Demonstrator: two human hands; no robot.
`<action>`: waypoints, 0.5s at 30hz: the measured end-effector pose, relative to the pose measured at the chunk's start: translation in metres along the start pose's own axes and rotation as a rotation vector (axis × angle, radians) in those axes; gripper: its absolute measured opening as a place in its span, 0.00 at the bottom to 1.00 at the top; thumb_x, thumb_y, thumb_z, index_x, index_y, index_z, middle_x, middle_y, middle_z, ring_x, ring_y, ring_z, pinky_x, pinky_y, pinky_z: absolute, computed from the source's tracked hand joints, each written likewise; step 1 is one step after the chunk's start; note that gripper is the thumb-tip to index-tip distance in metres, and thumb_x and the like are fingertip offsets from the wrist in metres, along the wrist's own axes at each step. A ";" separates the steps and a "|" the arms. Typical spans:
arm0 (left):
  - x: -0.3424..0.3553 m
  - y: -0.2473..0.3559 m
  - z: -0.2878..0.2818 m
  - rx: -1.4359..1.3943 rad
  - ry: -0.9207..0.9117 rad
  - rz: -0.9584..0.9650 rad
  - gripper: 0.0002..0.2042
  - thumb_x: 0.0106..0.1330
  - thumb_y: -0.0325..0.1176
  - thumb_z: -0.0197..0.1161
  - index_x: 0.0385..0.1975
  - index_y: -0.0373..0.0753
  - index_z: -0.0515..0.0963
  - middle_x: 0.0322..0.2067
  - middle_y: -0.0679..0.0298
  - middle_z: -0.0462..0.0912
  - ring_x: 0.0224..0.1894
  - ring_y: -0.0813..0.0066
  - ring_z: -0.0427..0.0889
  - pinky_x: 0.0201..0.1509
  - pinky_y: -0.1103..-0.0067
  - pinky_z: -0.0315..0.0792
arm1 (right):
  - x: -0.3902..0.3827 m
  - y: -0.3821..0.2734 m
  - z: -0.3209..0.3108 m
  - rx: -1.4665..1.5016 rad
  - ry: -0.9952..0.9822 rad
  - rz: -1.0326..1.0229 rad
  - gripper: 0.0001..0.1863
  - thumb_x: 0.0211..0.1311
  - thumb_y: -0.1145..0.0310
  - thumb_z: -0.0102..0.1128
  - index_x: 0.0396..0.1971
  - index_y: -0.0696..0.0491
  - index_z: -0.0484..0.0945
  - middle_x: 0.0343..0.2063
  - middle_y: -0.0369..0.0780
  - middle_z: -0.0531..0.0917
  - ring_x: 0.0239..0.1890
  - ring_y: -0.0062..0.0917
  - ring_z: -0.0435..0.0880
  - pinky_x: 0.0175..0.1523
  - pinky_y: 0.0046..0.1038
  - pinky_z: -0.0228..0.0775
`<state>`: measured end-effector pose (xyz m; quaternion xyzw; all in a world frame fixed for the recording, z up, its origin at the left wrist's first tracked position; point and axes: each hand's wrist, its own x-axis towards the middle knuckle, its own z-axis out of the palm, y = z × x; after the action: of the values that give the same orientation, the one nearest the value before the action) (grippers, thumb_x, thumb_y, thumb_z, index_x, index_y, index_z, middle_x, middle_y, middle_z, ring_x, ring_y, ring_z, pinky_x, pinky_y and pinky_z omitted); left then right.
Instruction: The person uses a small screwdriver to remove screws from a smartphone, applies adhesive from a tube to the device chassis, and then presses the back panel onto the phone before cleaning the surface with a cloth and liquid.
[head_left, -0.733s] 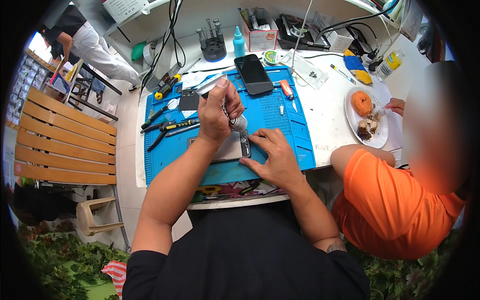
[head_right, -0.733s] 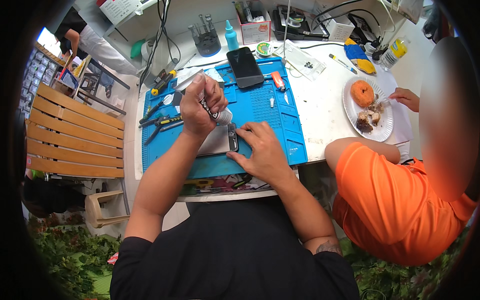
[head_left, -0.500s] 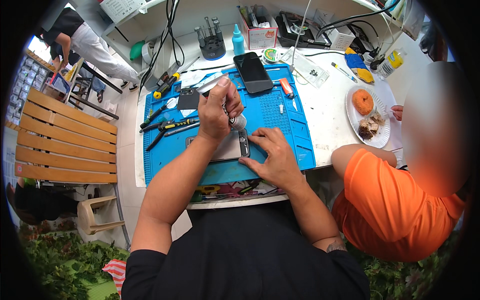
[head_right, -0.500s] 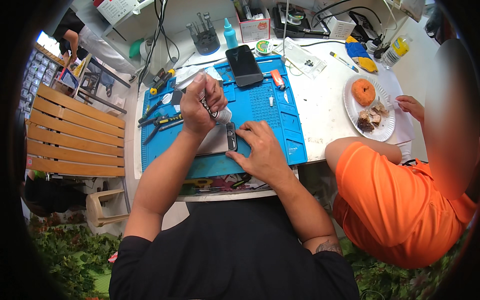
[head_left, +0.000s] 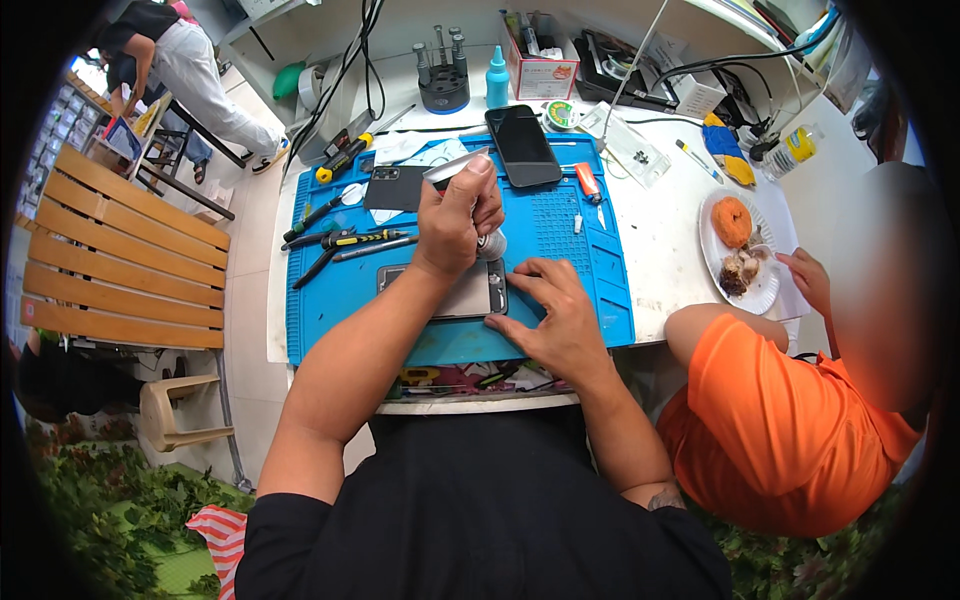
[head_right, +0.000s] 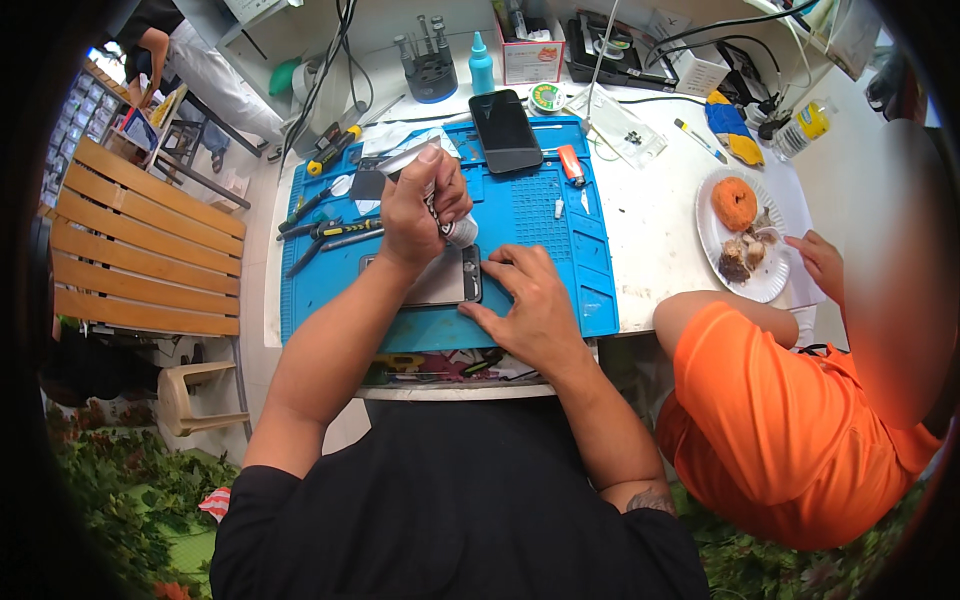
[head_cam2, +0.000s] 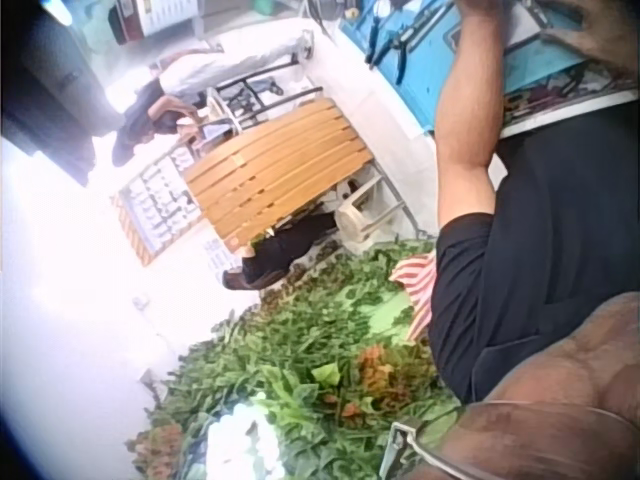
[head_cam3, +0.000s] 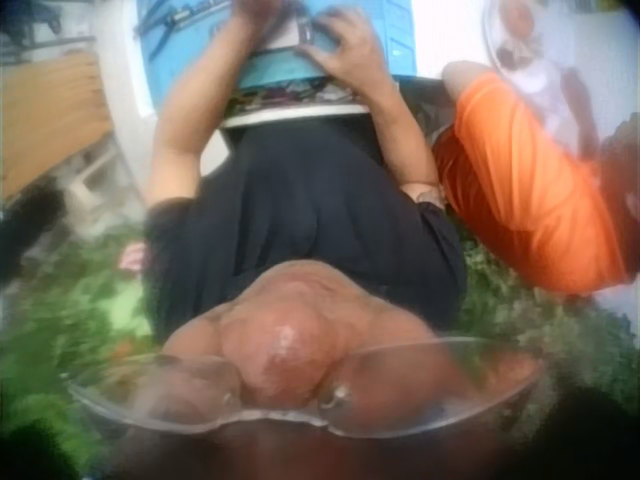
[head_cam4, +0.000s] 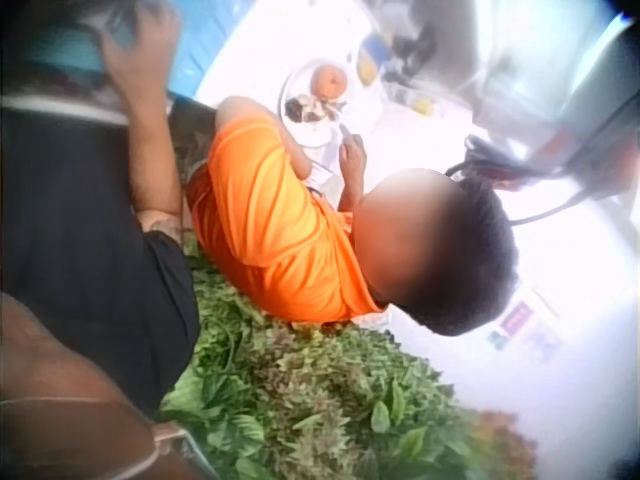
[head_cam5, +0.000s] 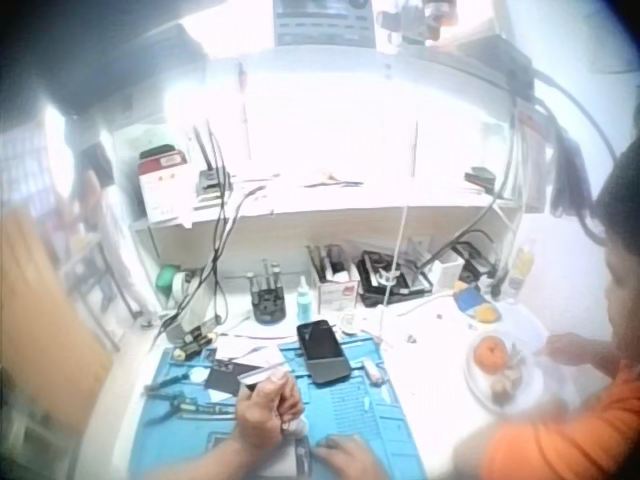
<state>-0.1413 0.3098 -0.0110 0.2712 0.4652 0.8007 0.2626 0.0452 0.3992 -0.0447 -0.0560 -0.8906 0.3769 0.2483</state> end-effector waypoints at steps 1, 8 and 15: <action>0.000 0.000 -0.001 -0.003 0.006 0.000 0.22 0.83 0.50 0.56 0.27 0.42 0.66 0.18 0.69 0.61 0.19 0.78 0.60 0.26 0.77 0.59 | 0.000 0.001 0.001 0.002 -0.002 0.004 0.29 0.48 0.67 0.92 0.50 0.62 0.91 0.54 0.45 0.88 0.57 0.40 0.84 0.63 0.39 0.79; -0.001 0.001 -0.003 0.022 0.014 0.022 0.23 0.82 0.50 0.57 0.26 0.42 0.66 0.18 0.69 0.61 0.19 0.78 0.60 0.25 0.77 0.59 | 0.001 -0.002 0.000 0.011 -0.008 0.004 0.28 0.49 0.67 0.91 0.49 0.63 0.90 0.52 0.46 0.87 0.56 0.41 0.83 0.64 0.40 0.78; -0.001 0.003 -0.003 0.046 0.062 0.008 0.23 0.81 0.49 0.58 0.25 0.43 0.65 0.18 0.69 0.61 0.18 0.79 0.60 0.24 0.78 0.57 | 0.001 -0.001 0.000 -0.003 -0.008 0.008 0.29 0.48 0.66 0.92 0.50 0.62 0.91 0.52 0.45 0.88 0.56 0.40 0.84 0.62 0.39 0.79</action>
<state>-0.1428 0.3061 -0.0094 0.2542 0.4904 0.7986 0.2388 0.0445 0.3985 -0.0440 -0.0585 -0.8919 0.3766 0.2433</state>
